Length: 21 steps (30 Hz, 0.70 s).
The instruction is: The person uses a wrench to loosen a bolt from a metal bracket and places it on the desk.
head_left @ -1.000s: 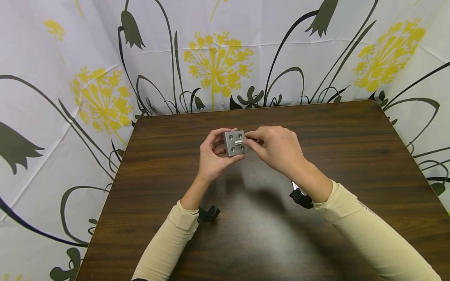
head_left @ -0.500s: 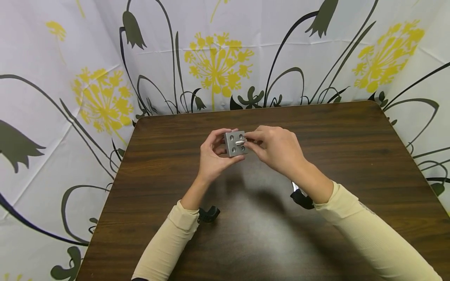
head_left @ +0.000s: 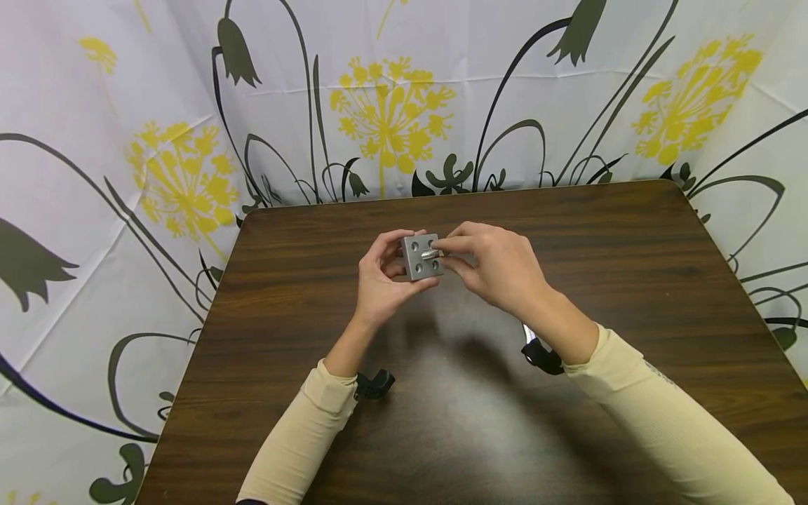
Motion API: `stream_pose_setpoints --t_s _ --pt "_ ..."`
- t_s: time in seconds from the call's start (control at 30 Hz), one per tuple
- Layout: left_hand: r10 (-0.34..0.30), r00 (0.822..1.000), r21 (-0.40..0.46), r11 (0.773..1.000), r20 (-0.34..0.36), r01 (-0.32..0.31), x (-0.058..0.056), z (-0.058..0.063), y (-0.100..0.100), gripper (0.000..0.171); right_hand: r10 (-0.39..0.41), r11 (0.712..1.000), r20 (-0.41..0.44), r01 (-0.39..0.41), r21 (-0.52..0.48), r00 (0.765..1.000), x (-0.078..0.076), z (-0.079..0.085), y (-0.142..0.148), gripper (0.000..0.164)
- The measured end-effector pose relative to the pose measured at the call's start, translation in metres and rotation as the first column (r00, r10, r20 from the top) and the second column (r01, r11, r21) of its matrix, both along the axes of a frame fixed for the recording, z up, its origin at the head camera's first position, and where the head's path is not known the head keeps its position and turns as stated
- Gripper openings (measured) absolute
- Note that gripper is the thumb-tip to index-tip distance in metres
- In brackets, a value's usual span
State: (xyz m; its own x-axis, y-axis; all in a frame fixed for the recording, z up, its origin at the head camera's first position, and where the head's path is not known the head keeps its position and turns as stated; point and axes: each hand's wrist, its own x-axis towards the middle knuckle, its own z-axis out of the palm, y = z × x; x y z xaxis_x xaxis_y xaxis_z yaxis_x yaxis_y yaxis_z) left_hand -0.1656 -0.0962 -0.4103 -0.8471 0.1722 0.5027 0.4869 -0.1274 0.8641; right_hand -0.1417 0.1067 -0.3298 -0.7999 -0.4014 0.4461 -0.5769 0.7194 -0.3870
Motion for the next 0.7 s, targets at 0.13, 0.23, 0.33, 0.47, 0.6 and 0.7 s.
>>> stream_pose_setpoints --t_s 0.13,0.23,0.33,0.47,0.6,0.7 --pt "0.001 1.000 0.002 1.000 0.001 -0.001 -0.0031 -0.0058 -0.0006 0.074 -0.014 1.000 -0.039 0.014 -0.020 0.999 0.0004 -0.0005 0.0007 0.029" --pt "0.003 1.000 0.002 1.000 -0.008 -0.003 -0.0031 -0.0061 -0.0005 0.074 -0.065 0.997 -0.009 0.065 -0.030 0.998 -0.0002 0.0003 0.0004 0.027" --pt "0.000 1.000 0.001 1.000 -0.014 0.000 -0.0033 -0.0055 -0.0007 0.074 -0.048 0.999 0.016 0.048 -0.020 0.999 -0.0010 0.0013 0.0007 0.022" --pt "-0.002 1.000 -0.003 1.000 -0.008 0.002 -0.0033 -0.0060 -0.0015 0.074 0.034 0.999 -0.016 -0.034 0.001 0.999 -0.0004 0.0012 0.0020 0.026" --pt "0.002 1.000 -0.004 1.000 -0.007 -0.002 -0.0028 -0.0059 -0.0013 0.074 -0.016 1.000 -0.033 0.016 -0.008 0.999 0.0005 0.0018 0.0016 0.028" --pt "-0.001 1.000 0.006 1.000 -0.005 0.001 -0.0024 -0.0043 -0.0002 0.074 -0.086 0.996 -0.002 0.086 -0.016 0.996 0.0005 0.0027 0.0011 0.026"
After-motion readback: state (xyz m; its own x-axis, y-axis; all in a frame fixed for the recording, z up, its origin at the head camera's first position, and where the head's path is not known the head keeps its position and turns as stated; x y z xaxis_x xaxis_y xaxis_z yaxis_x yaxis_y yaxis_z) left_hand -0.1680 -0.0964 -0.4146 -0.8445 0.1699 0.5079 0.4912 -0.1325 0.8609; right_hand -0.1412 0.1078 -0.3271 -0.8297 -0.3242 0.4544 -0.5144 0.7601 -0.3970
